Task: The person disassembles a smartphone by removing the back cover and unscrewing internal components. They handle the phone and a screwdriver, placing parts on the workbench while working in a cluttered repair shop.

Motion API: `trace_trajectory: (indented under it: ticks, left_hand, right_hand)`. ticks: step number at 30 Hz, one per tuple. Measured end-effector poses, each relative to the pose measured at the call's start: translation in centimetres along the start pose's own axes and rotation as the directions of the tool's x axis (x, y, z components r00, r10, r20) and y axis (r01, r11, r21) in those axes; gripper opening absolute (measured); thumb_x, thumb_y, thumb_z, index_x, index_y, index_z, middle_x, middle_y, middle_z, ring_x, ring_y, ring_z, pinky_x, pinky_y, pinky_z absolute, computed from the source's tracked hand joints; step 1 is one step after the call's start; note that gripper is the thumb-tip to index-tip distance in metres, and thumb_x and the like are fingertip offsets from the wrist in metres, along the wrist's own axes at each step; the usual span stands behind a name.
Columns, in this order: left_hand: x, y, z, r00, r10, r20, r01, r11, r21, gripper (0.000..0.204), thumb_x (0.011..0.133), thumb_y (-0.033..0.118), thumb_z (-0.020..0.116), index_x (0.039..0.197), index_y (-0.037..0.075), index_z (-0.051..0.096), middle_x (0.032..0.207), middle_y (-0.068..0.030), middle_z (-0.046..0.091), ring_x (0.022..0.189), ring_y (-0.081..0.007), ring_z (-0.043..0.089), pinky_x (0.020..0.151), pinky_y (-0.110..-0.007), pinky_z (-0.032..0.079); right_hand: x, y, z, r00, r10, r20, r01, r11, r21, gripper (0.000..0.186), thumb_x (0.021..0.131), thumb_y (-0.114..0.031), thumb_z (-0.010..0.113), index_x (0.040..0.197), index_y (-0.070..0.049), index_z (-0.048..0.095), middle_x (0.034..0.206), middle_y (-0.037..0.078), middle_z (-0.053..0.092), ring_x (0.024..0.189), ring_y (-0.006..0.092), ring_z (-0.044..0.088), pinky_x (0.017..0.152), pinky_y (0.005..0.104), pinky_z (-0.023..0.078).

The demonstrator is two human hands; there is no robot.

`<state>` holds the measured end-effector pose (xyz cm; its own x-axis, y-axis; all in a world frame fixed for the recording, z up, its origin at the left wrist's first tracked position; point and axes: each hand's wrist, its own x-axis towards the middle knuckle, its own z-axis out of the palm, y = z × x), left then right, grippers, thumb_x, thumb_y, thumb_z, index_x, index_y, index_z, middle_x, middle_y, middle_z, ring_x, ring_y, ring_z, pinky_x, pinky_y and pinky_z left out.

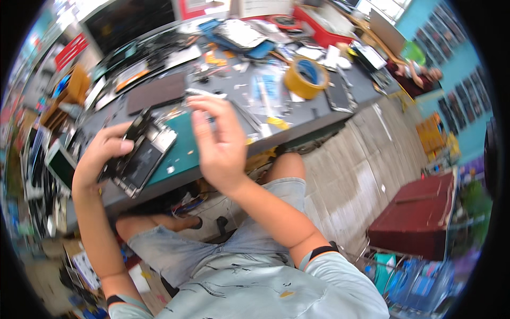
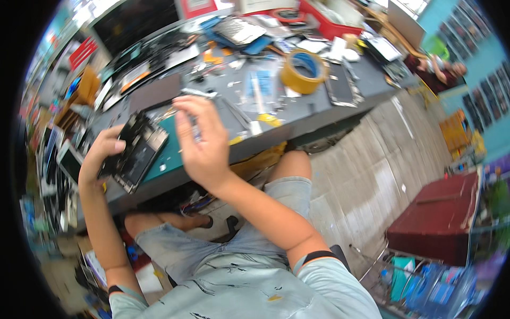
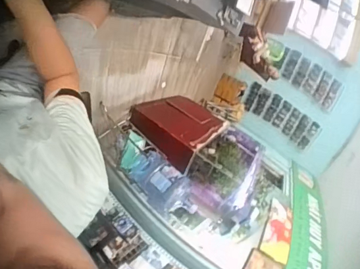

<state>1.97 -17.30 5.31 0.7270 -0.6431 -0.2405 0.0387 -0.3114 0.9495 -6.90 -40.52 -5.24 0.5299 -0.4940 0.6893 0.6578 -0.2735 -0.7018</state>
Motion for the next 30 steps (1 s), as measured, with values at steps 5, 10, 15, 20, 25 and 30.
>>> trace_trajectory:
  ticks: [5, 10, 15, 20, 25, 30]
  left_hand:
    - [0.8, 0.5, 1.3, 0.997, 0.079, -0.026, -0.074, 0.987, 0.140, 0.079, 0.081, 0.027, 0.082, 0.150, -0.009, 0.068, 0.124, -0.0112, 0.077, 0.111, -0.0168, 0.069, 0.102, -0.030, 0.054]
    - [0.3, 0.8, 2.1, 0.982, 0.179, -0.051, -0.153, 0.932, 0.328, 0.074, 0.084, 0.020, 0.085, 0.151, -0.005, 0.069, 0.108, -0.0024, 0.061, 0.105, -0.0138, 0.057, 0.091, -0.028, 0.048]
    - [-0.4, 0.9, 2.4, 0.979, 0.176, -0.099, -0.121, 0.904, 0.411, 0.071, 0.083, 0.017, 0.087, 0.149, -0.003, 0.071, 0.117, -0.0064, 0.069, 0.107, -0.0137, 0.061, 0.089, -0.028, 0.049]
    - [-1.7, 0.4, 2.1, 0.958, 0.216, -0.188, -0.102, 0.870, 0.483, 0.067, 0.085, 0.012, 0.083, 0.149, -0.003, 0.071, 0.124, -0.0125, 0.078, 0.104, -0.0173, 0.069, 0.089, -0.032, 0.057]
    - [-1.4, 0.4, 2.6, 0.944, 0.304, -0.131, -0.189, 0.820, 0.541, 0.065, 0.088, 0.009, 0.080, 0.151, -0.002, 0.070, 0.124, -0.0188, 0.081, 0.102, -0.0204, 0.071, 0.092, -0.035, 0.061]
    - [-3.0, 1.2, 3.2, 0.940, 0.247, -0.236, -0.094, 0.851, 0.516, 0.068, 0.093, 0.017, 0.081, 0.158, 0.002, 0.065, 0.124, -0.0190, 0.080, 0.117, -0.0214, 0.074, 0.098, -0.035, 0.058]
  right_hand:
    - [0.4, -0.5, -0.8, 0.999, -0.033, -0.024, 0.034, 0.999, 0.019, 0.014, 0.107, -0.004, 0.071, 0.119, 0.001, 0.071, 0.124, 0.018, 0.073, 0.115, 0.0337, 0.073, 0.102, 0.0406, 0.056]
    - [1.7, -2.4, -3.5, 0.995, -0.072, 0.071, 0.071, 0.997, 0.025, 0.015, 0.104, -0.004, 0.075, 0.118, 0.000, 0.072, 0.125, 0.018, 0.074, 0.114, 0.0322, 0.073, 0.101, 0.0405, 0.056]
    - [6.5, -5.1, -13.5, 0.987, -0.088, 0.135, 0.115, 0.972, -0.205, 0.011, 0.103, -0.007, 0.080, 0.112, -0.001, 0.077, 0.102, 0.010, 0.079, 0.095, 0.0174, 0.076, 0.086, 0.0325, 0.060]
    - [17.6, -3.0, -28.7, 0.912, 0.314, -0.265, -0.381, 0.888, -0.257, 0.029, 0.107, -0.027, 0.077, 0.120, 0.000, 0.075, 0.100, 0.010, 0.083, 0.068, 0.0081, 0.066, 0.062, 0.0244, 0.056]
    - [26.1, 2.4, -47.5, 0.822, 0.338, -0.458, -0.564, 0.584, -0.583, 0.068, 0.100, -0.046, 0.084, 0.141, 0.004, 0.064, 0.109, 0.013, 0.078, 0.069, 0.0152, 0.071, 0.051, 0.0274, 0.054]
    - [29.5, 6.3, -50.6, 0.715, 0.518, -0.469, -0.699, 0.500, -0.512, 0.066, 0.096, -0.050, 0.088, 0.132, 0.000, 0.062, 0.096, 0.014, 0.073, 0.059, 0.0132, 0.060, 0.044, 0.0266, 0.045]
